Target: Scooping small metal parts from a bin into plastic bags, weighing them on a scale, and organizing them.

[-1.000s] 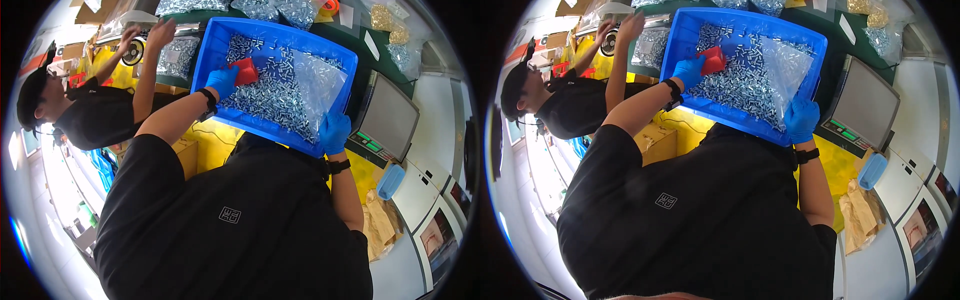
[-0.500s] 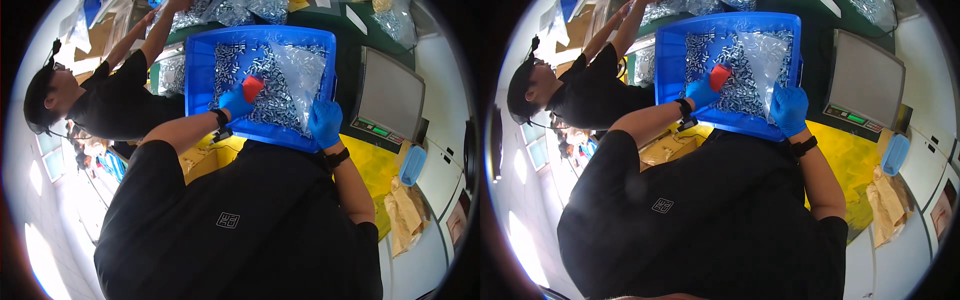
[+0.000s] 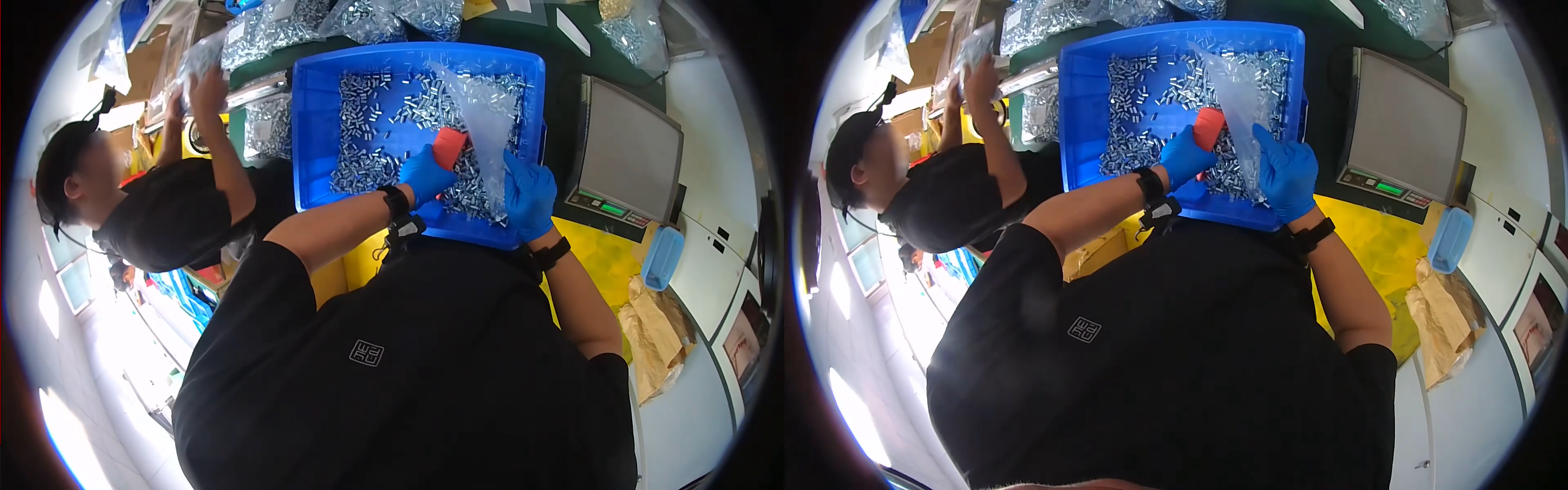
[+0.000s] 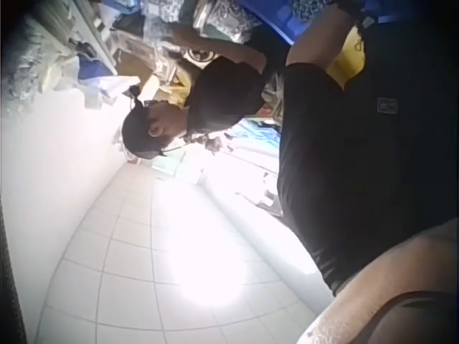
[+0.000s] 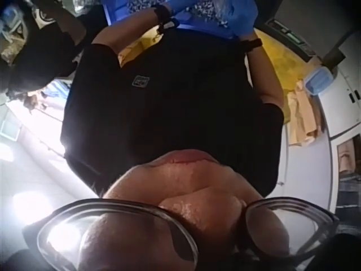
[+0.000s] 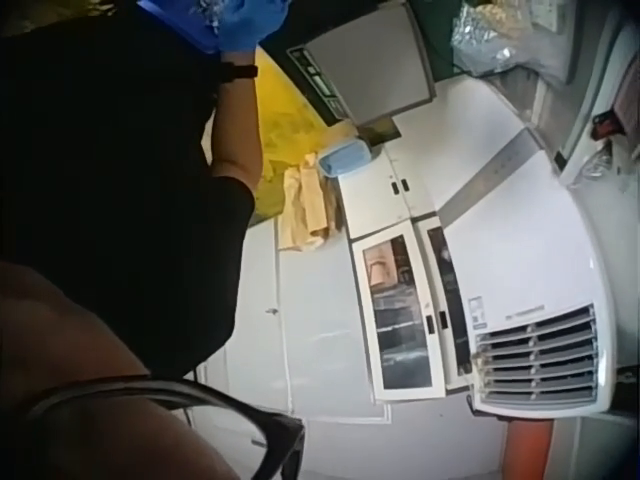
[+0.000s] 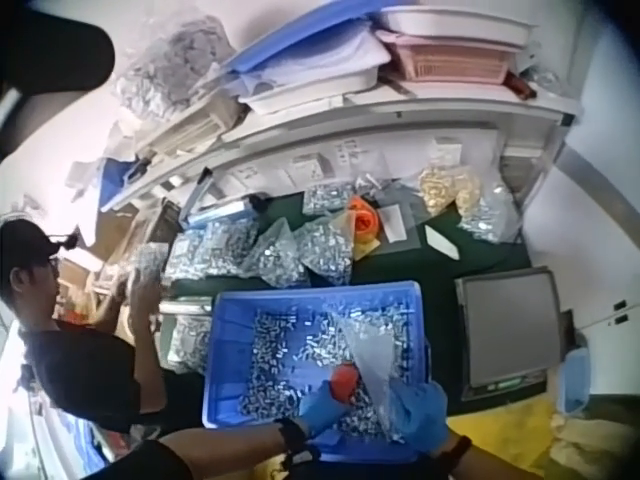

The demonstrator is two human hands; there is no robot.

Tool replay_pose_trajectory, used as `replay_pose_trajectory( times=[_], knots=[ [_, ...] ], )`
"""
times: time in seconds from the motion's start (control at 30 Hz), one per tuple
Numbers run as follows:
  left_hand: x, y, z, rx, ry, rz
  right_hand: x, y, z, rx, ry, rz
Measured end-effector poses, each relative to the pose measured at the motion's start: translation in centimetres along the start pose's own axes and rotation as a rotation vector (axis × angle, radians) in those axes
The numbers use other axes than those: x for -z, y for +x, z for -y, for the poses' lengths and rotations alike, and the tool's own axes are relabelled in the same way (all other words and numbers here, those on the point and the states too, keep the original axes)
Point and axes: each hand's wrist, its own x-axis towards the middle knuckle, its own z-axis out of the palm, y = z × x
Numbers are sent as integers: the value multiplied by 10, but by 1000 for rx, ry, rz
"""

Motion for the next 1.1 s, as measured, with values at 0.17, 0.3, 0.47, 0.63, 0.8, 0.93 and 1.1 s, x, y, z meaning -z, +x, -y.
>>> replay_pose_trajectory(
  times=[0.17,0.3,0.47,0.63,0.8,0.93,1.1],
  knots=[
    [9,-7,-17,-31,-264,111,1,-2,-3,-26,-32,8],
    [-26,20,15,-32,-1130,543,-4,-5,-5,-41,-79,42],
    [-51,60,47,75,-1374,831,-5,-10,-1,43,-134,-8],
    [-11,47,67,-46,-1510,940,9,38,19,-33,-144,118],
    [63,22,96,-192,-1506,959,-6,88,57,39,-266,225],
    [113,-16,122,-166,-1537,804,-78,80,55,-22,-241,506],
    [134,-49,140,-131,-1636,583,-141,74,63,-47,-173,700]
  ],
)
